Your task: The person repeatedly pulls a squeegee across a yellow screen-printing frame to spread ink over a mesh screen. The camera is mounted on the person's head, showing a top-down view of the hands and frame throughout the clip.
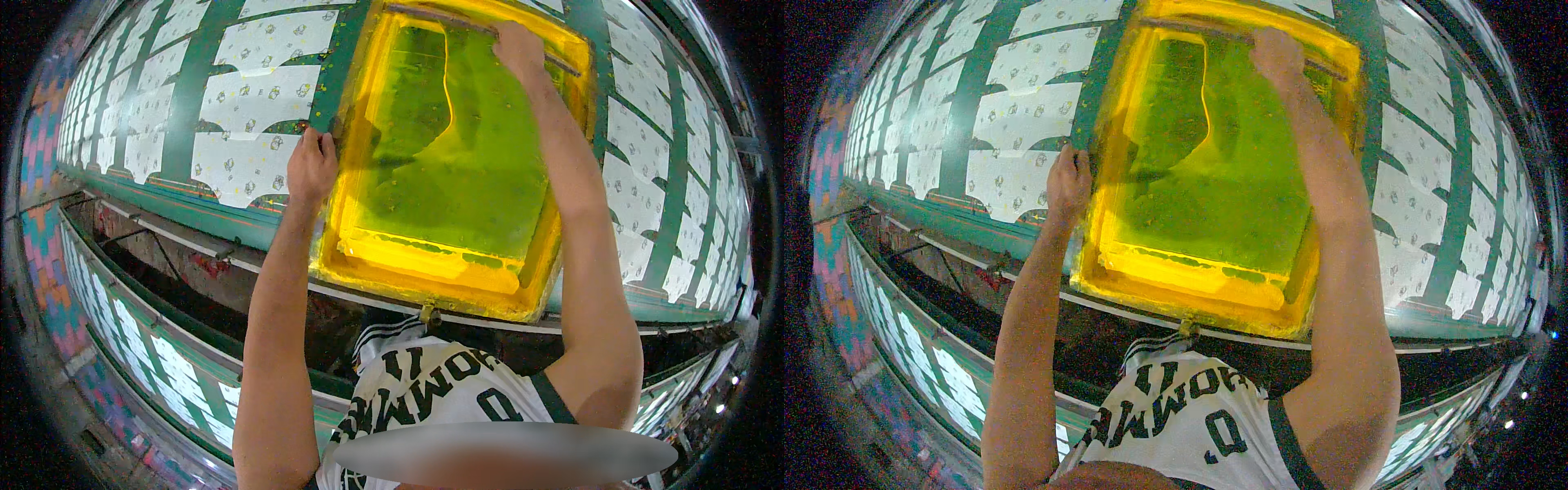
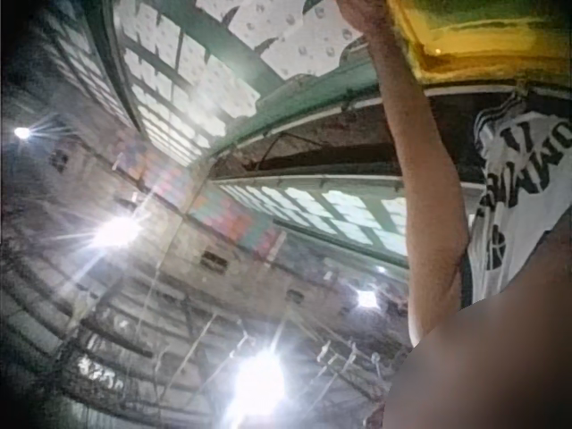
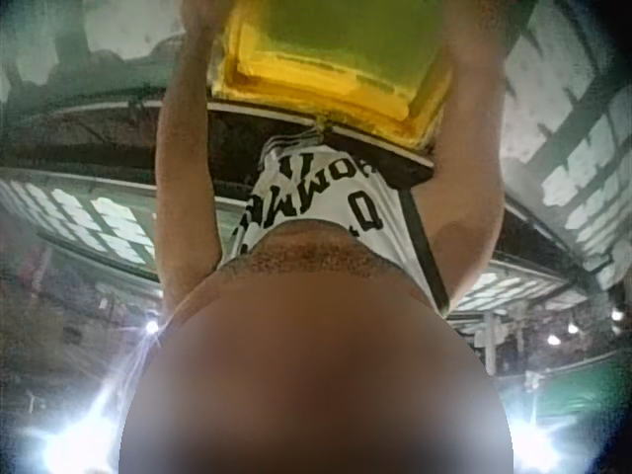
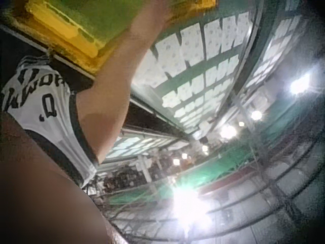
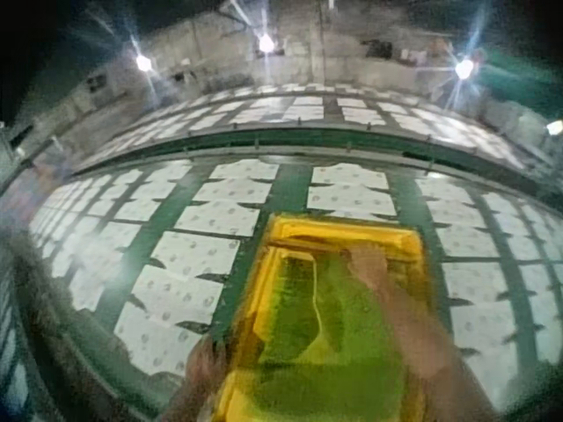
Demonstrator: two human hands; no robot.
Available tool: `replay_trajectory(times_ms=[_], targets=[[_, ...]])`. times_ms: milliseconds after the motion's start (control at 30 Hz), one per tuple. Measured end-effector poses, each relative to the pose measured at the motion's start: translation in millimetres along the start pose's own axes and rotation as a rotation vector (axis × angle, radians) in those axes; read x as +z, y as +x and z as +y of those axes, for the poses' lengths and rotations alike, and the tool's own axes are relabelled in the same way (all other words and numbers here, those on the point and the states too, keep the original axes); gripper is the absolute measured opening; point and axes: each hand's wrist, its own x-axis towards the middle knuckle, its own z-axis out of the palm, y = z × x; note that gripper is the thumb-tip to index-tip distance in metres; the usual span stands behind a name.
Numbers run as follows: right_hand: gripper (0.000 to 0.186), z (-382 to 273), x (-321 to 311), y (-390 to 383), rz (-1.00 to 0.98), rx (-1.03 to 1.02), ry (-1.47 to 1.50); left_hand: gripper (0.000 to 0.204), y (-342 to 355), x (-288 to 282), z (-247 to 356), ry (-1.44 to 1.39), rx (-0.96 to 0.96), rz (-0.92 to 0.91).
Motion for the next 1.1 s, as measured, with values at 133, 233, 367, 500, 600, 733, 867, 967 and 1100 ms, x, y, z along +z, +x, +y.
replay_trajectory(times_ms=[133, 233, 367, 500, 600, 733, 867, 967, 1100], targets=[[0.033, 9.7, 6.6, 36.0, 0.056, -0.120, -0.010, 0.024, -0.2, 4.5, -5.1, 0.007, 0.050, 0.037], [0.025, 19.1, 15.3, 60.4, -0.003, -0.153, -0.028, 0.024, -1.3, 6.6, -8.4, 0.031, 0.115, 0.077], [0.036, 38.3, 22.9, 69.2, -0.085, -0.300, 0.024, 0.024, 0.1, 5.1, -6.4, 0.013, -0.010, -0.013], [0.037, 28.4, 20.4, 19.1, 0.004, -0.491, 0.233, 0.027, 1.5, 4.4, -0.4, 0.068, -0.011, 0.029], [0.027, -8.9, 1.9, -39.3, -0.118, -0.477, 0.208, 0.031, 4.2, 4.1, -2.1, 0.038, -0.056, -0.027], [0.028, -59.3, -31.6, -130.1, -0.279, -0.493, 0.098, 0.033, 2.5, 5.1, -9.0, 0.029, -0.078, -0.061], [0.031, -102.9, -48.5, -224.6, -0.396, -0.466, 0.093, 0.035, 2.9, 7.9, -9.8, 0.047, -0.076, -0.028], [0.034, -126.4, -52.2, -295.1, -0.403, -0.412, 0.093, 0.035, 3.0, 5.9, -8.7, 0.064, -0.058, -0.053], [0.036, -151.2, -55.7, -396.0, -0.323, -0.229, 0.103, 0.037, 0.3, 5.1, -8.9, 0.051, -0.041, -0.031]])
